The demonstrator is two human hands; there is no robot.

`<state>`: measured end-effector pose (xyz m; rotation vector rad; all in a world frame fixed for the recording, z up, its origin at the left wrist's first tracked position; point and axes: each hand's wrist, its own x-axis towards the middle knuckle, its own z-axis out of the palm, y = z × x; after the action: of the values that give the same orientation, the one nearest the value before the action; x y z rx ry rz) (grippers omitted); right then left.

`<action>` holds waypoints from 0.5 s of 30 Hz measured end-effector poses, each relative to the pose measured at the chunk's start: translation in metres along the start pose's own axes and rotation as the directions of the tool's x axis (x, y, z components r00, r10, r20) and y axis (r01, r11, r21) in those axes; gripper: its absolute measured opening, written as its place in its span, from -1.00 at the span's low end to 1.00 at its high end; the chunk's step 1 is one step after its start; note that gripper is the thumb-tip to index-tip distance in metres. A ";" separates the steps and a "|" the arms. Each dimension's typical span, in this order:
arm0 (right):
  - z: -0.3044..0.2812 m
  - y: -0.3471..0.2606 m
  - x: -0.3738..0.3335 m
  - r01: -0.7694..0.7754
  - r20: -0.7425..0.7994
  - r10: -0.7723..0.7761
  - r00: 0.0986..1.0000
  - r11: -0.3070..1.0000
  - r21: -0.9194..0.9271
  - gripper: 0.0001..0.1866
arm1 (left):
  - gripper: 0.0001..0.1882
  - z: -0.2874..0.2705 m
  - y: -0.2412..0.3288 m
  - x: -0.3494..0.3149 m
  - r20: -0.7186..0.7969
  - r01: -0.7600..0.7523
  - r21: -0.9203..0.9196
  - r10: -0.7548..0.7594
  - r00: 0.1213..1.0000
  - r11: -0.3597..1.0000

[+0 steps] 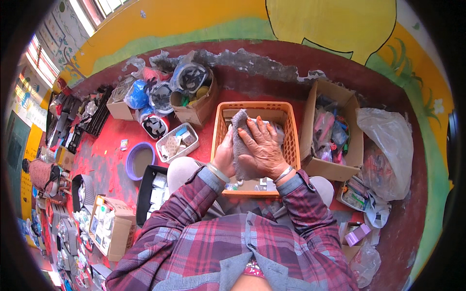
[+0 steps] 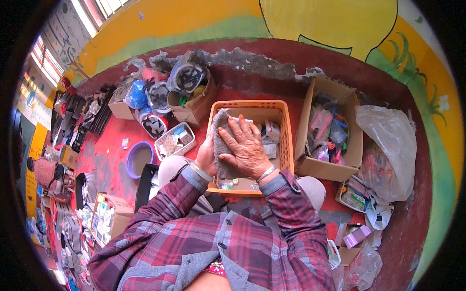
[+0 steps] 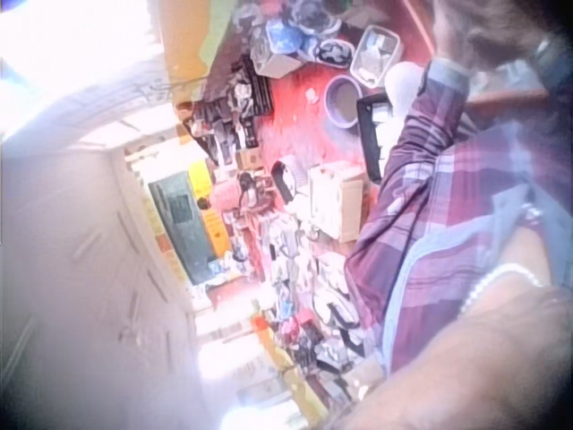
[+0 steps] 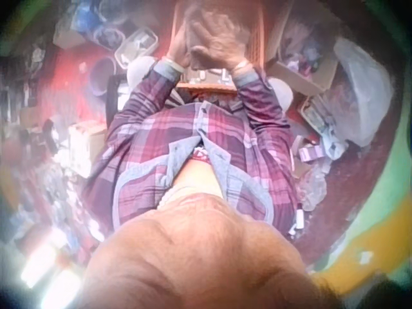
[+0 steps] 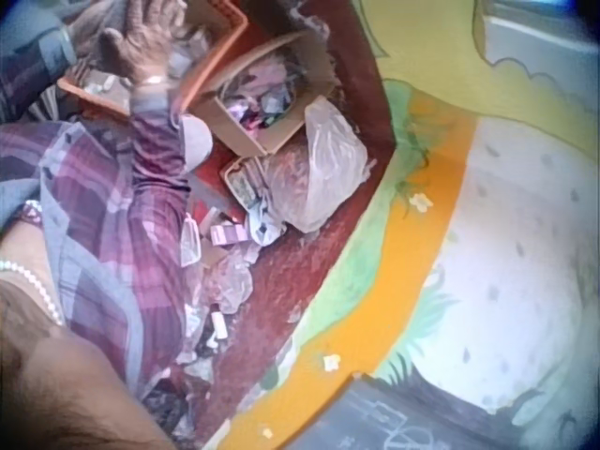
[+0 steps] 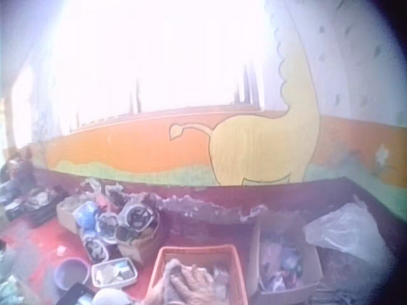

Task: The person wipes small white rectangular electronic components with a cloth, handling them one at a time from an orange basket and placing them into a black tray on the floor.

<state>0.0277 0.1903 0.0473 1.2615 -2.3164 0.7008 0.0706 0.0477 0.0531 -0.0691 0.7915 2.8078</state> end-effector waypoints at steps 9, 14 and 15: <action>0.012 0.017 0.055 -0.041 0.018 0.042 0.999 0.999 -0.033 -0.32 | -0.47 -0.027 0.023 0.056 0.353 0.044 -0.180 0.023 0.935 0.983; 0.017 0.029 0.077 0.036 0.017 -0.035 0.999 0.997 -0.067 -0.33 | -0.49 -0.036 0.032 0.088 0.508 0.003 -0.277 0.144 0.849 0.961; 0.024 0.036 0.075 0.002 0.009 -0.002 1.000 0.999 -0.045 -0.34 | -0.49 -0.043 0.028 0.093 0.465 -0.012 -0.282 0.148 0.873 0.959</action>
<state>-0.0439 0.1435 0.0628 1.2495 -2.3247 0.6392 -0.0272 0.0209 0.0213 0.6139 0.2940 2.7979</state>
